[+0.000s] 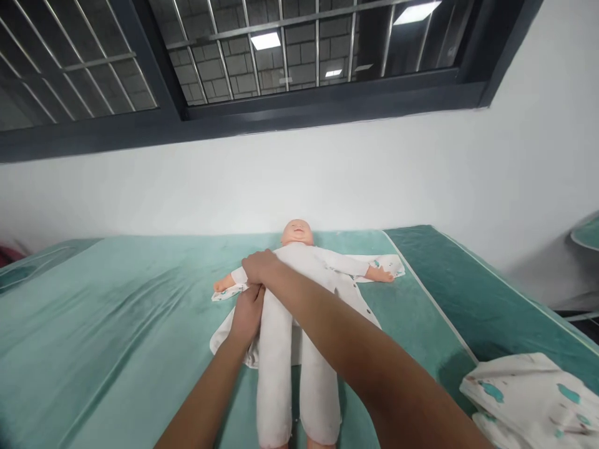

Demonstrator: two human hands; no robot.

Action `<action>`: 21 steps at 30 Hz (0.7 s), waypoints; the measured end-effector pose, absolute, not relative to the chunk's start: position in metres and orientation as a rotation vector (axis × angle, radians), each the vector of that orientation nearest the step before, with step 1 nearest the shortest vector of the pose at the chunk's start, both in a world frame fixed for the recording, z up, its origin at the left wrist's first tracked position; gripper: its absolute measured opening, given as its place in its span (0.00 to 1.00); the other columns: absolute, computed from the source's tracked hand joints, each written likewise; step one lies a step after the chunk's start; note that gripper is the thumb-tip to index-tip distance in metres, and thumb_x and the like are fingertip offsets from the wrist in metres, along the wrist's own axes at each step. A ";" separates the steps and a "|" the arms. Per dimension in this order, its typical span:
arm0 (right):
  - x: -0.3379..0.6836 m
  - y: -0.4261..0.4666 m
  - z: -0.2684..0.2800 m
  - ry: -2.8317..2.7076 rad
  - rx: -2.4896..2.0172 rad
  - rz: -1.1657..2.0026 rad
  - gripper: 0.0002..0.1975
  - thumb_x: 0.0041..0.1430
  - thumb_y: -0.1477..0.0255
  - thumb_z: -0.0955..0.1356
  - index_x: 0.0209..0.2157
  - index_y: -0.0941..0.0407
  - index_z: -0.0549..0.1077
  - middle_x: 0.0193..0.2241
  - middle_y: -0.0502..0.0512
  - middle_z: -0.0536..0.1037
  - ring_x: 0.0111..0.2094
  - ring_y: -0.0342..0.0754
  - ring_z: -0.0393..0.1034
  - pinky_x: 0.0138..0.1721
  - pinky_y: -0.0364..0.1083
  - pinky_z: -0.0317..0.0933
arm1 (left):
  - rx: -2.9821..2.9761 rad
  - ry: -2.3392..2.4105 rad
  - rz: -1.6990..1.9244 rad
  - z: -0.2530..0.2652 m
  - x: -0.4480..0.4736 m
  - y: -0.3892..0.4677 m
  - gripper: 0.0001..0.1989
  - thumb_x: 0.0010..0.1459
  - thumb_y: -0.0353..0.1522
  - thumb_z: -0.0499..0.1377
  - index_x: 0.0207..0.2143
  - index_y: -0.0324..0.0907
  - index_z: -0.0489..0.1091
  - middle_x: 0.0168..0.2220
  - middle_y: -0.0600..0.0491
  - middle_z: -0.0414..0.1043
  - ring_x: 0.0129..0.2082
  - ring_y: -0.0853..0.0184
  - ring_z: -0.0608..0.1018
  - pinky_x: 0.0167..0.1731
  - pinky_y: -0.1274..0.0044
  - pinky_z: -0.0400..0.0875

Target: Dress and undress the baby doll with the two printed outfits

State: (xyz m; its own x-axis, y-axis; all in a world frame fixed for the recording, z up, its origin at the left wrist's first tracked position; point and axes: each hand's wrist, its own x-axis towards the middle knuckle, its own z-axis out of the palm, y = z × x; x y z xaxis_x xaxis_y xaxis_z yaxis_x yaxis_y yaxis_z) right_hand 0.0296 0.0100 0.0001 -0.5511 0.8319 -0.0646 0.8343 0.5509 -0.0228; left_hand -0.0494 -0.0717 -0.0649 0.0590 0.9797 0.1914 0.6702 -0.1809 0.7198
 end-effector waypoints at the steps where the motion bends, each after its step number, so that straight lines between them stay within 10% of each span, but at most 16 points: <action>1: 0.031 0.011 0.002 2.741 1.440 -0.095 0.16 0.55 0.63 0.72 0.43 0.55 0.73 0.45 0.60 0.79 0.44 0.57 0.74 0.41 0.52 0.64 | 1.935 1.650 0.915 -0.064 -0.049 -0.072 0.18 0.66 0.36 0.44 0.28 0.43 0.68 0.34 0.45 0.79 0.34 0.60 0.77 0.36 0.70 0.68; 8: 0.075 -0.015 0.022 2.932 1.573 -0.078 0.14 0.66 0.61 0.63 0.49 0.52 0.68 0.47 0.55 0.77 0.45 0.51 0.72 0.35 0.46 0.59 | 2.401 1.868 0.753 -0.068 -0.050 -0.056 0.16 0.61 0.33 0.53 0.51 0.39 0.69 0.55 0.40 0.70 0.55 0.51 0.70 0.51 0.62 0.66; 21: 0.087 -0.037 0.014 2.953 1.494 0.194 0.35 0.66 0.43 0.50 0.37 0.54 0.75 0.35 0.58 0.77 0.39 0.53 0.69 0.37 0.49 0.52 | 1.259 1.514 1.411 -0.072 -0.090 -0.037 0.09 0.47 0.38 0.60 0.28 0.42 0.67 0.28 0.53 0.71 0.28 0.67 0.70 0.28 0.75 0.63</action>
